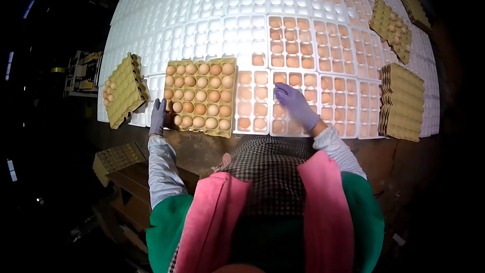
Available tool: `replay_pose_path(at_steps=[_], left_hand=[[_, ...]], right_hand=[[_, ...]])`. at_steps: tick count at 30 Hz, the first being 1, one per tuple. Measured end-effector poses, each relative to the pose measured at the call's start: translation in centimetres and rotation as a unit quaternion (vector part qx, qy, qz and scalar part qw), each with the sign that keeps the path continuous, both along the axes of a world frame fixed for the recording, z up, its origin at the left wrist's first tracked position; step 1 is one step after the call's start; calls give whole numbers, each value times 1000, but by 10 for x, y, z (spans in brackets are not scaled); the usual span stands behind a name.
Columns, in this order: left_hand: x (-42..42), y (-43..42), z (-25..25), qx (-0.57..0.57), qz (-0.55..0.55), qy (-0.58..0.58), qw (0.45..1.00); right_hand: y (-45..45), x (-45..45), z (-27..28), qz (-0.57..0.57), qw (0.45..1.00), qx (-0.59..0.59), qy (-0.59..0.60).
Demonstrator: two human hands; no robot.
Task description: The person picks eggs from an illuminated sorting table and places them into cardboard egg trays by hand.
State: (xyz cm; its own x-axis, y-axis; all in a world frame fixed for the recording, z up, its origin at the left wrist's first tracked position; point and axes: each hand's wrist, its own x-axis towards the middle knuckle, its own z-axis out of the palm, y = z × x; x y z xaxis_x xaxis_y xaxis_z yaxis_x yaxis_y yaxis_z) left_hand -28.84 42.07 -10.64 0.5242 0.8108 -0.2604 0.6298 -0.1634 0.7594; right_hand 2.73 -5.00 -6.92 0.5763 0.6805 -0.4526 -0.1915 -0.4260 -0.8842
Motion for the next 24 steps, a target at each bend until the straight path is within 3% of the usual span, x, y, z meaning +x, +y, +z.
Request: replay_pose_path(at_steps=[1, 2, 3, 4, 5, 6, 7, 9, 12, 15, 16, 17, 18, 20, 21, 24], left_hand=[[14, -7, 13, -45, 1, -24, 999], [12, 10, -12, 18, -33, -9, 999], [25, 1, 20, -36, -76, -2, 996], [23, 6, 16, -24, -69, -31, 997], [27, 8, 10, -15, -71, -62, 995], [35, -1, 26, -75, -19, -77, 994], [45, -12, 45, -131, 38, -95, 986], [52, -20, 43, -130, 121, -179, 968], [41, -28, 70, -49, -23, -170, 984], [59, -85, 100, -48, -67, -210, 974], [68, -102, 98, 34, -124, -198, 972], [88, -135, 127, -44, -92, -189, 977], [103, -154, 126, -97, -103, -207, 968], [144, -207, 140, -192, -84, -234, 949], [161, -230, 127, -201, -89, -240, 946], [214, -292, 105, -249, -89, -250, 931]], right_hand=[[40, -23, -6, 73, 997, 18, 5], [76, -42, -11, 127, 991, 34, -1], [108, -59, -19, 151, 987, 47, -17], [133, -71, -28, 152, 986, 55, -34], [151, -82, -34, 126, 990, 53, -45], [157, -90, -28, 48, 998, 26, -19], [159, -88, -21, 53, 998, -24, -19], [158, -96, -22, -20, 995, 36, -89], [135, -90, 13, -2, 999, 20, -35], [83, -80, 50, -104, 987, 101, -74], [63, -69, 61, -125, 989, 54, -65], [39, -55, 66, -146, 988, 7, -55], [6, -41, 51, -137, 977, 37, -160], [-31, -20, 71, -198, 960, 81, -181], [-43, -11, 105, -270, 954, 92, -95], [-99, 46, 76, -340, 937, 23, -81]])
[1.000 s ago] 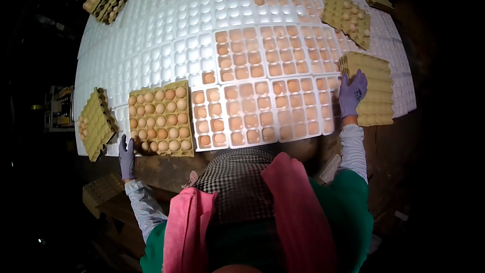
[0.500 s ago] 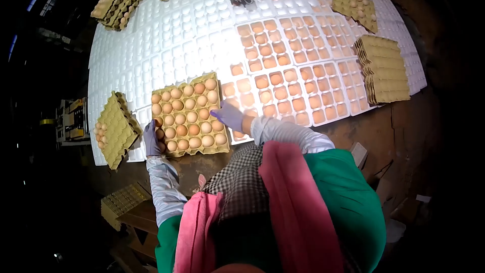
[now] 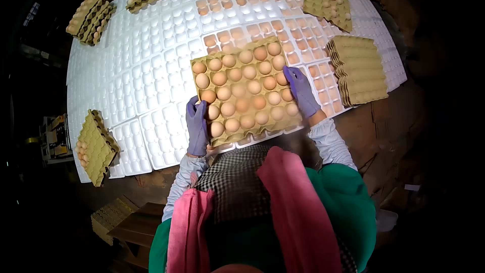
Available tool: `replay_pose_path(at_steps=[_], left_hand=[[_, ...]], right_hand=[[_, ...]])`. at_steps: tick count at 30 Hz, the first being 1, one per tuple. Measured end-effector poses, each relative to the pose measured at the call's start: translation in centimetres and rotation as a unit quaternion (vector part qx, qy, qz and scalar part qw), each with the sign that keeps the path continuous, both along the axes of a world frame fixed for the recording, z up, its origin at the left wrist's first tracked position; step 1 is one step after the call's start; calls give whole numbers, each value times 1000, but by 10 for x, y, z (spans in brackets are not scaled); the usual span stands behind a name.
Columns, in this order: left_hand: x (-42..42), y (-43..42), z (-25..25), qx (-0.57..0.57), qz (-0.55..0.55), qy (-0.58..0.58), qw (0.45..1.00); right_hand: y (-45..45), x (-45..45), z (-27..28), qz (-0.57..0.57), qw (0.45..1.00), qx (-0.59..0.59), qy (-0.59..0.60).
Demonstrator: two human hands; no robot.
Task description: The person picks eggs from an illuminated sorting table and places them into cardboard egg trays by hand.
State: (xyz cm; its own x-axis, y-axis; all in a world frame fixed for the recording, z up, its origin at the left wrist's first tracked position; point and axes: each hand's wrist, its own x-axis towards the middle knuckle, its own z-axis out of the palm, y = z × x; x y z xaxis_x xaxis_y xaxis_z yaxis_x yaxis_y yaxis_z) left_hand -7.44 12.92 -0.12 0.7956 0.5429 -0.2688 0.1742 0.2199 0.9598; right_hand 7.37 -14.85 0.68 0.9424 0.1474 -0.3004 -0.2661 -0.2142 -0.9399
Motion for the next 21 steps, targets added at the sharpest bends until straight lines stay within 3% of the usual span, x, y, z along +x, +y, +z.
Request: replay_pose_path(at_steps=[1, 5, 9, 10, 11, 12, 13, 16, 19, 20, 21], left_hand=[[15, -16, -12, -11, -2, -17, 1000], [47, -43, -73, 70, -55, -11, 996], [38, -39, -62, 102, -150, 49, 982], [30, -38, -45, 271, -174, 51, 945], [22, -38, -26, 431, -194, 51, 880], [15, -39, -20, 411, -270, 60, 868], [7, -42, -26, 460, -328, 66, 822], [8, -64, -40, 583, -279, 10, 763], [12, -61, -30, 480, -322, 109, 808], [5, -61, -31, 454, -287, 112, 836], [-3, -55, -38, 317, -234, 90, 915]], right_hand=[[-23, 23, -26, 7, 997, -25, -67], [-63, 73, -65, 32, 997, -56, -33], [-93, 76, -62, 119, 989, -73, -38], [-93, 67, -54, 81, 997, -5, 19], [-102, 55, -41, 158, 956, -193, -154], [-118, 47, -47, 244, 904, -234, -261], [-128, 39, -50, 322, 833, -269, -362], [-136, 18, -59, 351, 801, -298, -382], [-139, 25, -67, 351, 823, -237, -380], [-142, 22, -67, 304, 867, -204, -337], [-147, 19, -65, 256, 906, -168, -292]])
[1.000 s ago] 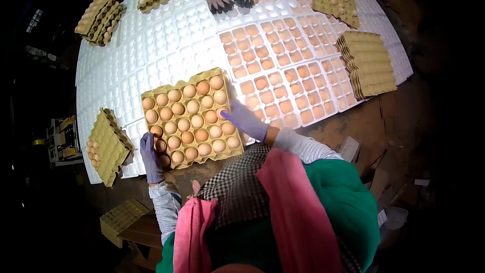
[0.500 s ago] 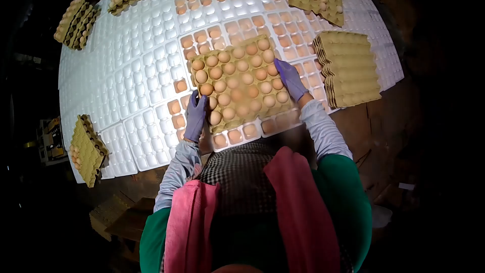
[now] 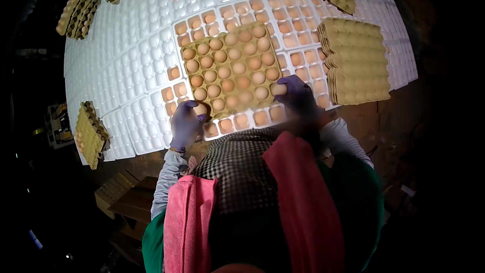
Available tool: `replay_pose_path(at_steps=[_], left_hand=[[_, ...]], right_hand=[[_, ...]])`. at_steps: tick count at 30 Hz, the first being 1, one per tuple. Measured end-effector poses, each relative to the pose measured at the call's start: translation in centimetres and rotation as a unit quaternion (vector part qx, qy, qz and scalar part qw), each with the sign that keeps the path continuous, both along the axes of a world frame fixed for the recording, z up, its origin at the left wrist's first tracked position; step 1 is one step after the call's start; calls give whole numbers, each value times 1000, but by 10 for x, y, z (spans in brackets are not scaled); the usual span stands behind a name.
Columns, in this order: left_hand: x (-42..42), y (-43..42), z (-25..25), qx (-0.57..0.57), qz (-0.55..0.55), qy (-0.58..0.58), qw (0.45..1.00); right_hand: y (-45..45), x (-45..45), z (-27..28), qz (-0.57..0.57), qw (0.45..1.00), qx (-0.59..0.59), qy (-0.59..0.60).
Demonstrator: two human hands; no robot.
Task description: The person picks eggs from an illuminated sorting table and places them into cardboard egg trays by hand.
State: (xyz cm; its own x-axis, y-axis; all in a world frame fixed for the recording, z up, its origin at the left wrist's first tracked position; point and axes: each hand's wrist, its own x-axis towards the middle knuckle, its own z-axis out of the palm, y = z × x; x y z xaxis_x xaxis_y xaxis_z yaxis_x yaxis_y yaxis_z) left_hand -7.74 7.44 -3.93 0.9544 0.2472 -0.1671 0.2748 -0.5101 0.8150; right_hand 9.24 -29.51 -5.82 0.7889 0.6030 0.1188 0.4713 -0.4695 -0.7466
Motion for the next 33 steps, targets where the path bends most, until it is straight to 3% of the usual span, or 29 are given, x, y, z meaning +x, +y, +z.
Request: replay_pose_path(at_steps=[2, 3, 4, 5, 6, 7, 8, 10, 11, 13, 14, 15, 16, 18, 19, 20, 21, 22, 23, 24, 27, 30, 32, 33], left_hand=[[-12, 20, -15, -297, 138, -27, 944], [-10, 23, -1, -474, 197, 1, 858], [-2, 20, -1, -524, 165, -58, 834], [8, 19, 0, -432, 119, 6, 894], [21, 14, 12, -330, 72, 69, 939], [32, -6, 21, -182, -60, -37, 981], [39, -26, 36, 29, -108, -34, 993], [41, -43, 7, 251, -217, -44, 942], [39, -39, 0, 212, -196, -44, 956], [33, -31, 3, 127, -155, -43, 979], [23, -18, -14, 27, -85, -68, 994], [13, -7, -15, -148, 5, -48, 988], [6, 5, -12, -317, 97, -25, 943], [-4, 34, -3, -512, 168, -60, 840], [4, 46, -3, -511, 119, -78, 848], [14, 54, -4, -388, 83, -25, 918], [29, 53, -1, -164, -24, -90, 982], [43, 48, 4, 74, -130, -150, 977], [49, 31, 36, 220, -139, -19, 965], [55, 20, 31, 309, -160, 45, 936], [61, 10, 14, 355, -164, 57, 919], [54, 31, 2, 191, -100, -16, 976], [55, 45, 6, 5, 35, -2, 999], [63, 60, -10, 54, 62, -69, 994]], right_hand=[[4, -4, 7, -73, 981, 109, 145], [9, -7, 12, -95, 951, 174, 237], [15, -8, 19, -114, 909, 235, 324], [25, -8, 26, -106, 869, 193, 442], [40, -9, 30, 4, 984, 17, 175], [50, -16, 30, 36, 994, -77, 63], [56, -23, 28, 66, 982, -170, -49], [60, -21, 18, 73, 980, -182, -46], [59, -19, 16, 75, 978, -190, -46], [46, -21, 20, -18, 995, -24, 96], [37, -23, 22, -65, 982, 62, 165], [27, -25, 33, -153, 915, 156, 338], [16, -23, 37, -164, 840, 298, 423], [15, -14, 39, -191, 842, 312, 397], [14, 4, 31, -140, 870, 228, 415], [15, 12, 21, -121, 953, 66, 271], [29, 18, 25, -96, 984, -99, 111], [44, 24, 30, -67, 962, -257, -57], [54, 25, 35, -56, 955, -286, -58], [55, 31, 25, -29, 934, -349, -73], [59, 35, 38, 10, 929, -364, -65], [41, 51, 49, -8, 965, -259, 36], [42, 72, 48, -58, 983, -127, 123], [43, 88, 47, -83, 981, -58, 164]])
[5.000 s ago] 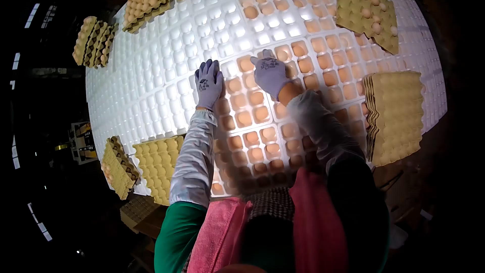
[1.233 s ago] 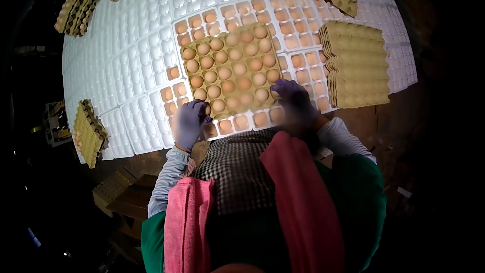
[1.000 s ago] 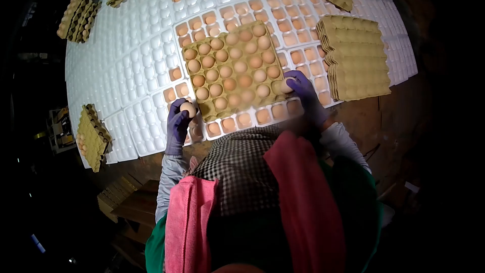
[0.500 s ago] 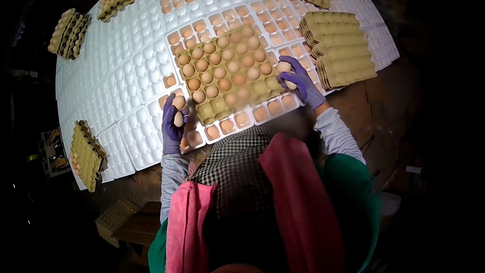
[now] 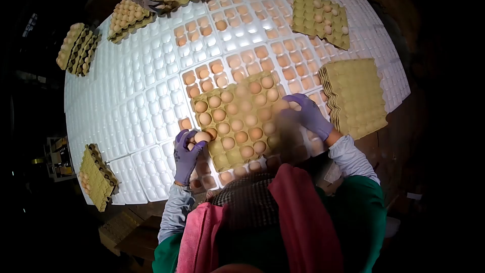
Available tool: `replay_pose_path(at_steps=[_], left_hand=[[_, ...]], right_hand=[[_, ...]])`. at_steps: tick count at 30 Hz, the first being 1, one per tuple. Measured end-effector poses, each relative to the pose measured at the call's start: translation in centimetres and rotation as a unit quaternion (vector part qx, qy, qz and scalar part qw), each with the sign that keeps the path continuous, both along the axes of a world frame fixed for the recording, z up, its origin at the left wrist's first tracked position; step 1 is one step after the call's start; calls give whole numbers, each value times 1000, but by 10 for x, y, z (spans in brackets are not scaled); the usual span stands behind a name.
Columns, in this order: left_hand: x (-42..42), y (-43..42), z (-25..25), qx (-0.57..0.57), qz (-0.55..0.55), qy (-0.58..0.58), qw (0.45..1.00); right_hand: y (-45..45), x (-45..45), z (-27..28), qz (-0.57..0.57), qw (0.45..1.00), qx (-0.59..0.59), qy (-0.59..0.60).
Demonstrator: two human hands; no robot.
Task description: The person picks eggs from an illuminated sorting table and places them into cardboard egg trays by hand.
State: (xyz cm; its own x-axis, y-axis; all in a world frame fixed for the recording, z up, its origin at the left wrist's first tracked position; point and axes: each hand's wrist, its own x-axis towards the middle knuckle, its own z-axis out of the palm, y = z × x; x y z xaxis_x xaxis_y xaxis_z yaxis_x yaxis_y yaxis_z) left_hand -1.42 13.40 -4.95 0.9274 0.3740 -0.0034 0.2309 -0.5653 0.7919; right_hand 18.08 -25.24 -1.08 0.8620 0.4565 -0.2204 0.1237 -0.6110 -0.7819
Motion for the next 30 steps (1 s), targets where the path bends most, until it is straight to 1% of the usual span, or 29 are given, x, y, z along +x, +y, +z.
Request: replay_pose_path(at_steps=[1, 3, 4, 5, 6, 7, 8, 9, 10, 11, 12, 15, 16, 17, 19, 20, 21, 23, 24, 25, 26, 27, 28, 29, 30], left_hand=[[25, 4, 11, 8, 1, -57, 998], [91, 12, 35, -66, 6, -29, 997], [127, 9, 43, -57, 3, -61, 997], [163, 7, 38, -28, 8, -72, 997], [199, 4, 40, -25, 3, -85, 996], [232, 7, 21, 30, 19, -98, 995], [262, 8, 11, 63, 32, -68, 995], [287, 9, 2, 96, 46, -38, 994], [306, 14, -14, 151, 30, 2, 988], [320, 19, -31, 204, 13, 42, 978], [330, 22, -49, 233, 13, 18, 972], [343, -8, -21, 206, -38, -49, 977], [351, -19, -19, 172, -47, -36, 983], [360, -28, -15, 181, -86, -46, 979], [376, -38, -32, 195, -154, 55, 967], [380, -40, -39, 246, -190, 94, 946], [385, -42, -41, 208, -185, 96, 956], [393, -44, -34, 132, -176, 104, 970], [402, -49, -27, 24, -144, 52, 988], [411, -49, -39, -4, -109, -54, 993], [423, -50, -49, -20, -68, -86, 994], [431, -48, -60, 102, -87, -109, 985], [430, -40, -82, 226, -152, -130, 953], [422, -35, -97, 312, -184, -143, 921], [415, -31, -100, 287, -197, -148, 926]], right_hand=[[12, 19, 6, -12, 999, 34, -15], [53, 69, 13, -36, 993, 104, -41], [70, 96, 6, -35, 992, 95, -72], [87, 124, -5, -35, 990, 85, -102], [102, 150, -19, -36, 988, 75, -132], [116, 173, -34, -38, 984, 64, -160], [127, 191, -48, -40, 980, 53, -187], [137, 206, -60, -23, 981, 9, -192], [145, 218, -73, -9, 980, -35, -195], [148, 227, -84, 5, 977, -80, -196], [147, 233, -93, 34, 978, -98, -180], [138, 236, -90, -13, 980, -41, -192], [132, 241, -97, 19, 976, -86, -197], [128, 247, -104, 29, 982, -78, -171], [123, 264, -88, 50, 989, -60, -125], [127, 272, -81, -21, 989, -8, -147], [133, 285, -92, -89, 958, 32, -270], [134, 318, -104, -141, 913, 56, -379], [130, 327, -114, -113, 906, 15, -407], [126, 332, -127, -81, 899, -25, -430], [121, 330, -143, -47, 891, -66, -446], [120, 323, -143, -33, 881, -47, -470], [120, 300, -125, -75, 938, 39, -338], [124, 281, -111, -121, 964, 126, -201], [113, 265, -112, -65, 937, 148, -308]])
